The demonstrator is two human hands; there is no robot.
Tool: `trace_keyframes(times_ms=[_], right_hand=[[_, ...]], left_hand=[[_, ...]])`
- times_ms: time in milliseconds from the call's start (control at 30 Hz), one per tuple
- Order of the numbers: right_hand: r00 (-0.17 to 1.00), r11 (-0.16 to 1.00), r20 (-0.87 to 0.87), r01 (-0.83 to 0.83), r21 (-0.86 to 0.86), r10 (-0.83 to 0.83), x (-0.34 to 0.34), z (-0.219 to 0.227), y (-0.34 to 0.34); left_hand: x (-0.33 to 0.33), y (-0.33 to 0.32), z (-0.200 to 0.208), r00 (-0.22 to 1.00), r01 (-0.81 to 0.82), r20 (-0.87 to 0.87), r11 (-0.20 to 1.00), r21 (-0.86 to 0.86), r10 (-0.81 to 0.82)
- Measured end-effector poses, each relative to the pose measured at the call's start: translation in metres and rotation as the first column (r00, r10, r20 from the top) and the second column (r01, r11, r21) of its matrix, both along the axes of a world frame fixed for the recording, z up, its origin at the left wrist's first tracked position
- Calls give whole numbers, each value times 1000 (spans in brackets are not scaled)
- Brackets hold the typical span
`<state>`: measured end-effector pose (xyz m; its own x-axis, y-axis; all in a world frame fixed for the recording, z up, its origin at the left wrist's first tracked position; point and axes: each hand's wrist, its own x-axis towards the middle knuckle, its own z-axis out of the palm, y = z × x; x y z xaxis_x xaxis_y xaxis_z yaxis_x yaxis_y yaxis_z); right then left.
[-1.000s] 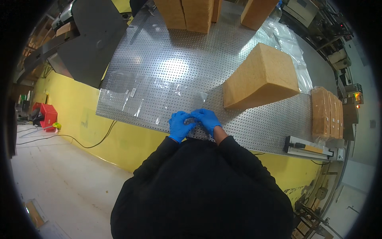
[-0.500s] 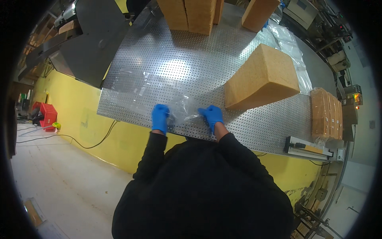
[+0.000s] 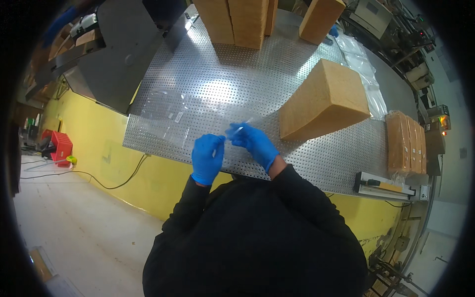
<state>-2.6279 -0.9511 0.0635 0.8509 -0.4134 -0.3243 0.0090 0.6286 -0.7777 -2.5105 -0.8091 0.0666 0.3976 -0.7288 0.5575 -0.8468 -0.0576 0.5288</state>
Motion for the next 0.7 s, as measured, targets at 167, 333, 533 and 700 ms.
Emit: trace_keyframes(times_ms=[167,333,533,700], right_hand=[[964,950,5,260,172,-265,20,-23,-40],[965,997,258,37,74,-55,34,45,-24],[813,956,521,-291,-24,260,8,123,11],[825,877,343,-335,-345,450,-63,173,-16]], left_hand=[[-38,15,-4,964,66,-261,998,14,-60],[-52,11,-66,863,194,-476,981,7,-168],[-69,-48,-81,704,609,-365,782,-133,-610],[-42,-82,-47,76,612,-828,681,-401,-556]])
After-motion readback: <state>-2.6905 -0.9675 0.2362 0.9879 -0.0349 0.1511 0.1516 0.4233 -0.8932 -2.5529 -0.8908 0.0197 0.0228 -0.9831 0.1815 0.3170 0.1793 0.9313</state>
